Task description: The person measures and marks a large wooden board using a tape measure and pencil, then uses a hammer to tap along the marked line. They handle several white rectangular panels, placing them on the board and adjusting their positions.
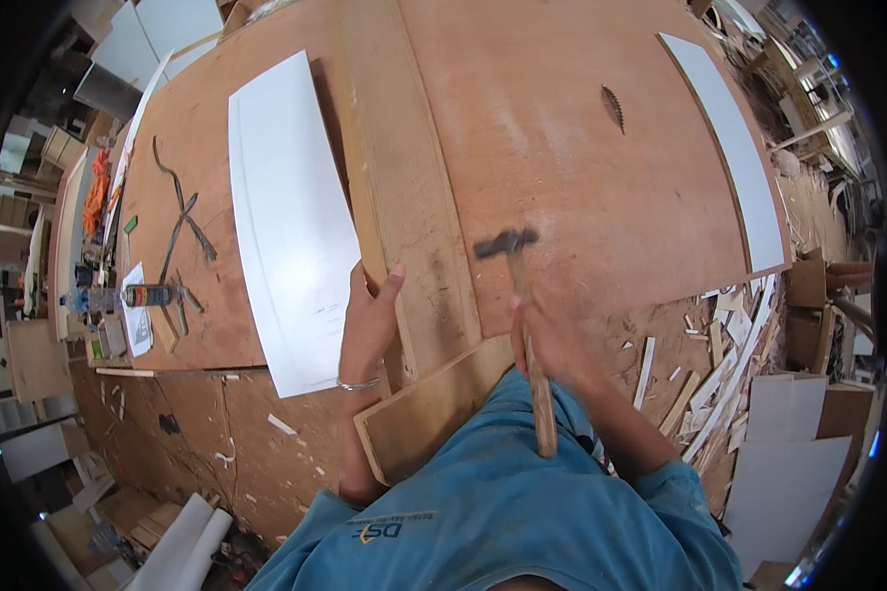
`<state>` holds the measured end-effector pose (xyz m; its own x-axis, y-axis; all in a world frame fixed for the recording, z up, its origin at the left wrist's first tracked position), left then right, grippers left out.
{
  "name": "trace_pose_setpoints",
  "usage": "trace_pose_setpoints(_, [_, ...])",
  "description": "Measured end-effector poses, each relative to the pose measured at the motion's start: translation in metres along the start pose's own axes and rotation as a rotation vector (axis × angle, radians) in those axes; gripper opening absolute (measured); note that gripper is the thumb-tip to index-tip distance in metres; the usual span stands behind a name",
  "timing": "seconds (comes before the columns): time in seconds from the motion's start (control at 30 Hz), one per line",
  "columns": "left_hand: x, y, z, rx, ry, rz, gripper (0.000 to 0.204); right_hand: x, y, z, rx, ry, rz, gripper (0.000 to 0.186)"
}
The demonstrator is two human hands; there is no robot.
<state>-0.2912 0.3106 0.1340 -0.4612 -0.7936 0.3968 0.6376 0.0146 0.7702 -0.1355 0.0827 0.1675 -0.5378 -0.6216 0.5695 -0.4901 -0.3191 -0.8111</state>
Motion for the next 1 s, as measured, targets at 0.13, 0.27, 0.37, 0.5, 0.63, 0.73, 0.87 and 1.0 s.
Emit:
trace_pose_setpoints(0.13, [0.01,0.003,-0.02,0.25,-0.282,-0.016,0.061,0.001,0.051,-0.008,-0.186,-0.038,-0.183,0.021])
trace_pose_setpoints(0.27, [0.015,-0.018,-0.029,0.474,-0.174,-0.035,0.069,-0.005,0.064,-0.012,-0.25,0.018,-0.234,0.021])
trace_pose_setpoints(0.37, [0.018,-0.015,-0.034,0.511,-0.166,-0.037,0.072,0.0,0.072,-0.029,-0.374,0.088,-0.283,0.021])
trace_pose_setpoints(0.5, [0.021,-0.001,-0.037,0.469,-0.186,-0.076,0.07,-0.002,0.076,-0.051,-0.347,0.024,-0.336,0.021])
trace_pose_setpoints(0.63, [0.022,0.002,-0.039,0.464,-0.178,-0.121,0.069,0.0,0.076,-0.041,-0.393,0.09,-0.313,0.022])
trace_pose_setpoints(0.73, [0.021,0.006,-0.039,0.292,-0.157,-0.143,0.072,-0.024,0.053,-0.034,-0.35,0.027,-0.192,0.024])
trace_pose_setpoints(0.87, [0.029,0.033,-0.031,0.143,-0.115,-0.281,0.076,-0.146,-0.048,-0.038,-0.113,-0.119,0.267,0.031])
trace_pose_setpoints(1.0, [0.032,0.055,-0.042,0.051,-0.094,-0.322,0.076,-0.248,-0.148,-0.036,-0.182,0.006,0.34,0.034])
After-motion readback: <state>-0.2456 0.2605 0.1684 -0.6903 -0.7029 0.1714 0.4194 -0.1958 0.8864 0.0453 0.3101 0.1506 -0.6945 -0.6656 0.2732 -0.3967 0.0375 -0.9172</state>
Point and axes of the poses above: each hand's wrist, its own x-axis away from the middle knuckle, its own z-axis out of the back of the hand, y = z × x, the point moved 10 cm from there along -x, towards the middle knuckle, and after that the axes turned 12 degrees about -x, right-handed, at the moved point
